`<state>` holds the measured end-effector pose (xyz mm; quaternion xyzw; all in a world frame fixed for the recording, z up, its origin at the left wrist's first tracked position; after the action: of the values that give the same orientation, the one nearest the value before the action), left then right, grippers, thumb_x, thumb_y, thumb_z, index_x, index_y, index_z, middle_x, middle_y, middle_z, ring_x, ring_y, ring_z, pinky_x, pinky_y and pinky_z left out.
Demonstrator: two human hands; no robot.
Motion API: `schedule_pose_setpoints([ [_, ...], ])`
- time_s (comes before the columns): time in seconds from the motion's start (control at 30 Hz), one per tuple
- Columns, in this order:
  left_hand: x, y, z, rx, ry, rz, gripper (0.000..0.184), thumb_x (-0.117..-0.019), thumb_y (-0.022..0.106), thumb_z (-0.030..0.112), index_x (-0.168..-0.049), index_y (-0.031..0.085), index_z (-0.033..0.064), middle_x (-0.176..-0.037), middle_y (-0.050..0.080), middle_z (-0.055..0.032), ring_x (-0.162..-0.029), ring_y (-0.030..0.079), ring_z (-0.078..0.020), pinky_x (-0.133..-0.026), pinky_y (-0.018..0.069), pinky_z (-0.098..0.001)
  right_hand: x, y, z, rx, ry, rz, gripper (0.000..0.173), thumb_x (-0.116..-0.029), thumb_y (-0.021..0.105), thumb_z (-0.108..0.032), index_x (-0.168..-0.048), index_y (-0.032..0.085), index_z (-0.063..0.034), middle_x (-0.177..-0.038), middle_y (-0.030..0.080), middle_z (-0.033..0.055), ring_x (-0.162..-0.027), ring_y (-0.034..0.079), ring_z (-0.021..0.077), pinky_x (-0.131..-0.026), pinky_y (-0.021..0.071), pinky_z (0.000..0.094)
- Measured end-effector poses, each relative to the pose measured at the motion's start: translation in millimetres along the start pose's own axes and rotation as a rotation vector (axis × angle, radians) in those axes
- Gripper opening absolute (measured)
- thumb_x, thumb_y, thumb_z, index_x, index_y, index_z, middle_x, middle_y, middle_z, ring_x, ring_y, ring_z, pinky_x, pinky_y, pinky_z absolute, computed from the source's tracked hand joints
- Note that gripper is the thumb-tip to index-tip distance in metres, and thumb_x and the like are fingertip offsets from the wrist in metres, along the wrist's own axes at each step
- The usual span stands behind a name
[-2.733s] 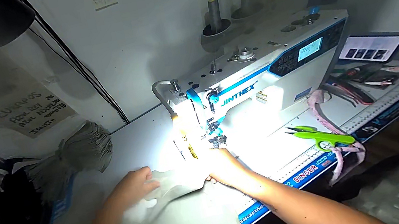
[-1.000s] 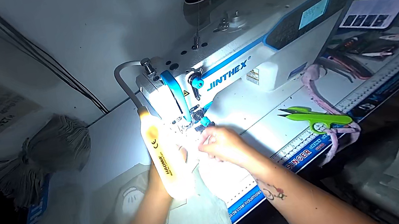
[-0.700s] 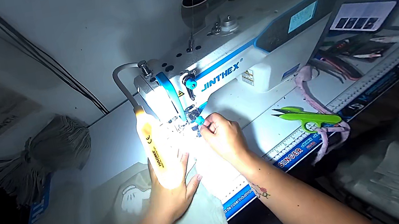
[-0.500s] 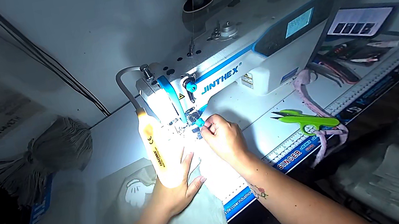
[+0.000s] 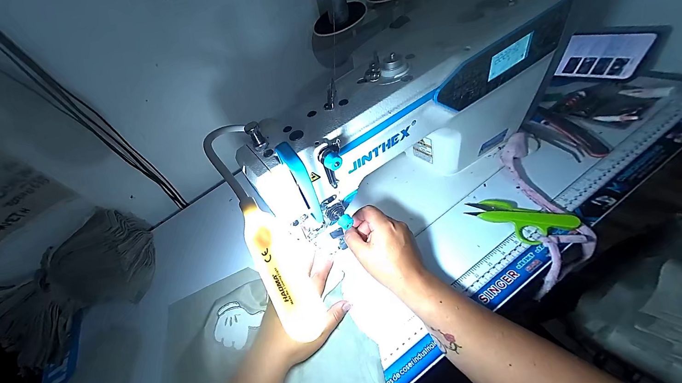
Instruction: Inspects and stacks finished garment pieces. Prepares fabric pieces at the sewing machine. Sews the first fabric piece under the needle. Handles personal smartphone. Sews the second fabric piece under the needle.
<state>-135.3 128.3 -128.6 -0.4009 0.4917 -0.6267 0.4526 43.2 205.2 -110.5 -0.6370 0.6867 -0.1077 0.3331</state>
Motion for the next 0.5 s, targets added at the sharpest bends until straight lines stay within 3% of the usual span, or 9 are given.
schedule_pose_setpoints([
  [0.17, 0.0, 2.1, -0.2, 0.002, 0.012, 0.045, 0.077, -0.0992, 0.027, 0.075, -0.162, 0.033, 0.0303, -0.170, 0.025, -0.0002, -0.158, 0.015, -0.0164, -0.126, 0.0018, -0.0600, -0.4, 3.0, 3.4, -0.034, -0.071, 0.068, 0.012, -0.0942, 0.066, -0.014, -0.098, 0.067, -0.0029, -0.078, 0.067, 0.0083, -0.074, 0.067, 0.0229, -0.069, 0.0561, 0.0446],
  [0.33, -0.1, -0.6, 1.3, 0.003, 0.035, 0.052, 0.077, -0.1000, 0.029, 0.074, -0.162, 0.034, 0.0283, -0.170, 0.026, -0.0001, -0.158, 0.018, -0.0168, -0.126, 0.0035, -0.0607, -4.2, 5.9, 6.9, -0.097, -0.195, 0.088, 0.023, -0.0953, 0.071, -0.015, -0.114, 0.071, -0.0022, -0.096, 0.071, 0.0102, -0.097, 0.067, 0.0263, -0.091, 0.0541, 0.0454],
  [0.5, 0.1, 1.6, -1.1, -0.002, 0.043, 0.067, 0.077, -0.0992, 0.029, 0.075, -0.161, 0.035, 0.0289, -0.170, 0.027, -0.0003, -0.157, 0.019, -0.0164, -0.126, 0.0047, -0.0608, -10.4, 8.4, 6.6, -0.122, -0.262, 0.131, 0.012, -0.0932, 0.074, -0.014, -0.100, 0.077, -0.0041, -0.093, 0.074, 0.0095, -0.097, 0.069, 0.0258, -0.092, 0.0530, 0.0463],
])
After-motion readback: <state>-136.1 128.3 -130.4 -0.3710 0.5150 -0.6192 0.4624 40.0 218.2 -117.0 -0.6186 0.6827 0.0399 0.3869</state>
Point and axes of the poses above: each hand's wrist, its own x-axis away from the middle knuckle, its own y-axis out of the palm, z = x × y, the point moved 2 cm from there along -x, towards the middle knuckle
